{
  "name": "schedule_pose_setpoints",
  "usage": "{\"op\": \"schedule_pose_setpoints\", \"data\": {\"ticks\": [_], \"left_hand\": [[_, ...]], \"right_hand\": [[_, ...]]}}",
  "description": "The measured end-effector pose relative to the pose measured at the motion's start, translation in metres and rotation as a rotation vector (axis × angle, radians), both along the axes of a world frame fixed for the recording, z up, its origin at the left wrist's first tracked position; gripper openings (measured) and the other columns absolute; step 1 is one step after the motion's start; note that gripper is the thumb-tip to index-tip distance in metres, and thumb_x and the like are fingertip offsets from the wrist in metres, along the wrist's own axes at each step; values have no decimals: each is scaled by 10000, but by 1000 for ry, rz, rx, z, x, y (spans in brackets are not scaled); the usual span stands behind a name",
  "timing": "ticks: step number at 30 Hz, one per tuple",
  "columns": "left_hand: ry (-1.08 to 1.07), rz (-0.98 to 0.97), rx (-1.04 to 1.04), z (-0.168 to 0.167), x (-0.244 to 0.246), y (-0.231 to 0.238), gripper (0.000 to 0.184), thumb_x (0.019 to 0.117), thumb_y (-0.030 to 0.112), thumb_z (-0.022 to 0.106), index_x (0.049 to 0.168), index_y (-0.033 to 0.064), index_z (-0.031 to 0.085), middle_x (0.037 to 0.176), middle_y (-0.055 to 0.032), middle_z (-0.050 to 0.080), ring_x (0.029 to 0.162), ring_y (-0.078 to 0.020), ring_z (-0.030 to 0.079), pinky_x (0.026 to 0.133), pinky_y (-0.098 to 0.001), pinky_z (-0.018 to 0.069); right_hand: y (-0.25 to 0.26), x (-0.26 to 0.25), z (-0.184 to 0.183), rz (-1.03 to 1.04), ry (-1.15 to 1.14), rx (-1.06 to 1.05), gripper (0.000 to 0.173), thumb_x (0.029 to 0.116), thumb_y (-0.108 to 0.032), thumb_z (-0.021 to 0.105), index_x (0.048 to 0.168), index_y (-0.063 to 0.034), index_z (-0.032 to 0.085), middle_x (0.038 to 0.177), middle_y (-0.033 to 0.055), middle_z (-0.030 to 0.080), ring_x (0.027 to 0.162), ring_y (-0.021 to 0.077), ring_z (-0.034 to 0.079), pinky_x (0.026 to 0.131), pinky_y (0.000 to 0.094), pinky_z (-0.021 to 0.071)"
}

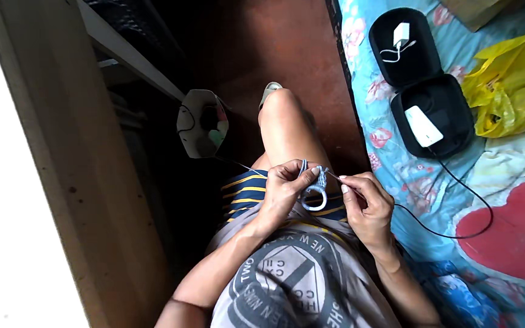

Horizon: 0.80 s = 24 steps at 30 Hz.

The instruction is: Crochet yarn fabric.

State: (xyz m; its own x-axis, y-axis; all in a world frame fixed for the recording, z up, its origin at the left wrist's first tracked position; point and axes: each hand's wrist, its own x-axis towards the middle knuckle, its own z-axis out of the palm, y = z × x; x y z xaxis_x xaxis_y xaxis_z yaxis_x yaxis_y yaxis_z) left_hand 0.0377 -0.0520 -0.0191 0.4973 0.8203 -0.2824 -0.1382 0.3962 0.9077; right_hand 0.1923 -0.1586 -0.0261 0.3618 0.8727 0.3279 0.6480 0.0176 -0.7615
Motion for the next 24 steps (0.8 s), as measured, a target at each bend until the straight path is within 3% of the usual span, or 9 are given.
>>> {"op": "schedule_pose_setpoints", "data": {"ticks": [4,5,7,9,12,17,24], "left_hand": [[-53,0,-113,-1,1,1,141,970,-5,619,883,26,726,704,-28,676,583,-42,603,562,-192,519],[-50,-3,-102,-1,1,1,145,971,0,615,879,32,723,705,-22,674,593,-42,607,572,-194,522],[-9,-28,9,-2,0,0,124,957,10,623,888,40,722,721,-5,680,611,-34,612,584,-194,522],[55,-84,218,-2,-1,-2,83,939,27,645,891,31,712,768,5,687,650,-28,627,606,-193,537],[139,-135,530,-3,-1,-4,103,938,61,653,878,-5,704,796,-18,640,689,-30,600,622,-178,513],[228,-123,776,-4,-2,-2,142,944,71,641,865,-34,696,782,-63,628,674,-56,598,611,-178,510],[430,-137,1213,-1,0,-2,115,920,63,638,837,-6,679,775,-112,631,705,-211,636,602,-297,523]], "right_hand": [[0,-1,5,47,359,-100,214,950,-13,577,1122,55,684,936,39,678,741,-36,600,667,112,521],[0,-2,8,56,461,-130,230,954,-10,567,1158,44,656,930,13,677,684,-48,568,610,108,489],[2,-5,11,72,643,-182,274,959,0,543,1223,4,615,908,-18,657,578,-42,505,511,119,434],[5,-6,13,82,703,-190,280,963,19,528,1226,-18,619,962,-11,680,560,-35,516,497,123,448],[10,-8,17,65,616,-164,230,980,19,529,1159,-24,665,952,-17,676,561,-43,521,510,118,469],[12,-9,18,44,375,-141,180,959,-51,542,1027,-19,705,968,23,640,641,-8,542,552,147,483],[13,-12,18,37,109,-136,153,921,-109,613,949,5,710,956,71,653,701,17,576,591,145,490]]}}
